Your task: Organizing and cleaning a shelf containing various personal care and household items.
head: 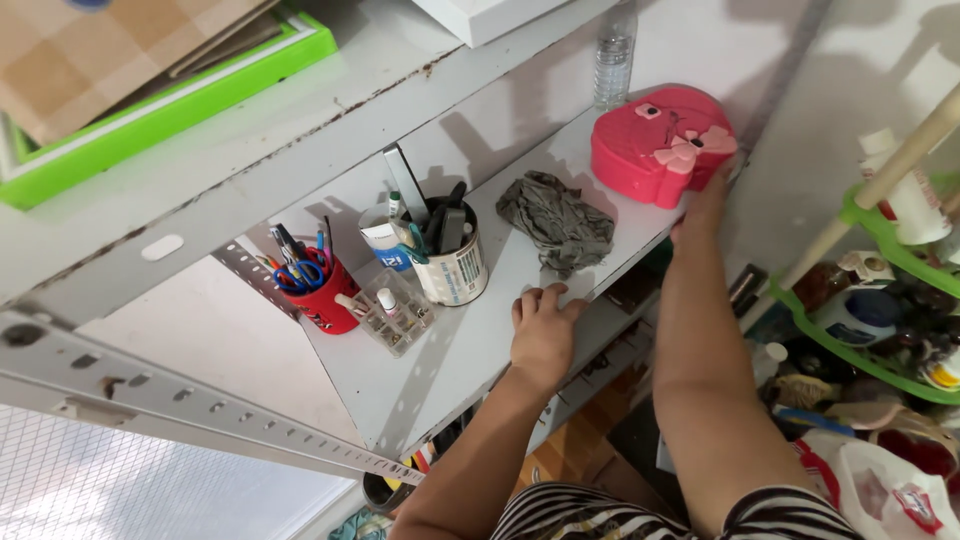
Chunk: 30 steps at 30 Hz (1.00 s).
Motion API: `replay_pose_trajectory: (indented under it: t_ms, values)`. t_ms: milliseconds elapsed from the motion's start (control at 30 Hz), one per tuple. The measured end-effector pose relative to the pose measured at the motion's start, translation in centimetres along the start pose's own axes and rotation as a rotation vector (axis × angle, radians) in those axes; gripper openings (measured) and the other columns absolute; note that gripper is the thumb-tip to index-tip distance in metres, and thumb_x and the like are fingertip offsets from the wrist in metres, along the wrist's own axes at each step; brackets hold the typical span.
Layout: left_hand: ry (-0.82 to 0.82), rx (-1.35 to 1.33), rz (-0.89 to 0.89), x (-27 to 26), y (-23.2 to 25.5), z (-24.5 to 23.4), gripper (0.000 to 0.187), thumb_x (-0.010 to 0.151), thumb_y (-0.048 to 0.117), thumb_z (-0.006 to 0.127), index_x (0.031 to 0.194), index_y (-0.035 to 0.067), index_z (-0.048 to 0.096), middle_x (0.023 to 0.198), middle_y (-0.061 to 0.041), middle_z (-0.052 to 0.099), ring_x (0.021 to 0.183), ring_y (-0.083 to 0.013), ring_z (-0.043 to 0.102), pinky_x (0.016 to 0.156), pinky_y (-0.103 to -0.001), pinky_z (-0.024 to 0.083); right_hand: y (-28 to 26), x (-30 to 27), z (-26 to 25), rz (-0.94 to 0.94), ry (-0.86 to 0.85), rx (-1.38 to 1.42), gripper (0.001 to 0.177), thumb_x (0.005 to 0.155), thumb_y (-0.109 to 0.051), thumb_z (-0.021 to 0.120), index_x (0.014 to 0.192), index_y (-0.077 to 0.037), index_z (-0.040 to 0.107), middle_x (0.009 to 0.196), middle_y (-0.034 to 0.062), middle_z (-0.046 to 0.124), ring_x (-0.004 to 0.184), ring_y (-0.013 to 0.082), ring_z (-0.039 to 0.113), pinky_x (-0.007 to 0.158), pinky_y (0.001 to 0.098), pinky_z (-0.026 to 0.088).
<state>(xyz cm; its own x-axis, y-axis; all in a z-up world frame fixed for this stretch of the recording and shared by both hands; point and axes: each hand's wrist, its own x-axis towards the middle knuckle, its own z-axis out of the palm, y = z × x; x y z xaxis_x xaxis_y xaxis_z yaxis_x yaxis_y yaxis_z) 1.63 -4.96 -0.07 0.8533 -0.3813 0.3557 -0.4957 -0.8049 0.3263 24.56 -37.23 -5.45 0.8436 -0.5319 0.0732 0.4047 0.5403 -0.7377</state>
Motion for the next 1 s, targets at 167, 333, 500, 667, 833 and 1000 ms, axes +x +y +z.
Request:
replay_pose_trajectory:
  t_ms: [167, 333, 500, 667, 833, 1000]
  values:
    - [0.010, 0.013, 0.024, 0.0, -0.1, 0.4, 0.043, 0.084, 0.006, 0.059, 0.121, 0.022, 0.073, 0.142, -0.006, 0.052, 0.129, -0.0353, 0.043, 0.114, -0.052, 0.030, 1.0, 0.9, -0.2, -0.060, -0.014, 0.077, 0.093, 0.092, -0.078, 0.043, 0.159, -0.014, 0.037, 0.162, 0.0083, 0.044, 0.147, 0.0284, 0.045, 0.120, 0.0495, 0.040]
    - [0.025, 0.050, 0.089, 0.3, -0.4, 1.0, 0.041, 0.083, 0.008, 0.060, 0.120, 0.020, 0.073, 0.139, -0.007, 0.053, 0.130, -0.0344, 0.045, 0.113, -0.051, 0.031, 3.0, 5.0, -2.1, -0.289, 0.032, 0.034, 0.091, 0.100, -0.072, 0.050, 0.157, -0.002, 0.045, 0.162, 0.0154, 0.051, 0.148, 0.0302, 0.051, 0.124, 0.0440, 0.040]
    - [0.082, 0.054, 0.088, 0.0, 0.1, 1.1, 0.041, 0.086, 0.009, 0.060, 0.123, 0.020, 0.073, 0.138, -0.005, 0.056, 0.131, -0.0318, 0.047, 0.115, -0.049, 0.034, 1.5, 2.7, -2.1, -0.150, -0.055, 0.099, 0.091, 0.095, -0.072, 0.046, 0.157, -0.007, 0.035, 0.161, 0.0124, 0.047, 0.146, 0.0294, 0.050, 0.120, 0.0470, 0.043]
    - [0.042, 0.111, 0.104, -0.1, -0.7, 1.6, 0.047, 0.084, 0.008, 0.058, 0.127, 0.023, 0.073, 0.140, -0.005, 0.055, 0.129, -0.0324, 0.047, 0.110, -0.053, 0.033, 1.1, 0.1, -4.6, -0.012, 0.050, 0.050, 0.103, 0.088, -0.082, 0.041, 0.160, -0.010, 0.031, 0.164, 0.0097, 0.039, 0.147, 0.0291, 0.043, 0.119, 0.0442, 0.038]
    - [-0.021, 0.108, 0.083, 0.1, -0.4, 1.6, 0.043, 0.087, 0.012, 0.059, 0.126, 0.024, 0.071, 0.144, -0.004, 0.054, 0.132, -0.0311, 0.046, 0.112, -0.053, 0.034, 0.9, -5.3, -7.6, 0.090, 0.188, -0.001, 0.115, 0.085, -0.089, 0.040, 0.163, -0.007, 0.022, 0.169, 0.0120, 0.032, 0.153, 0.0291, 0.036, 0.122, 0.0382, 0.029]
    - [-0.070, 0.209, 0.077, 0.3, 0.0, 1.2, 0.044, 0.087, 0.013, 0.058, 0.128, 0.025, 0.070, 0.147, -0.005, 0.051, 0.134, -0.0319, 0.044, 0.116, -0.059, 0.028, 0.4, -9.9, -10.0, 0.247, 0.163, -0.090, 0.118, 0.080, -0.089, 0.038, 0.154, 0.002, 0.053, 0.162, 0.0215, 0.051, 0.134, 0.0438, -0.005, 0.121, 0.0484, 0.007]
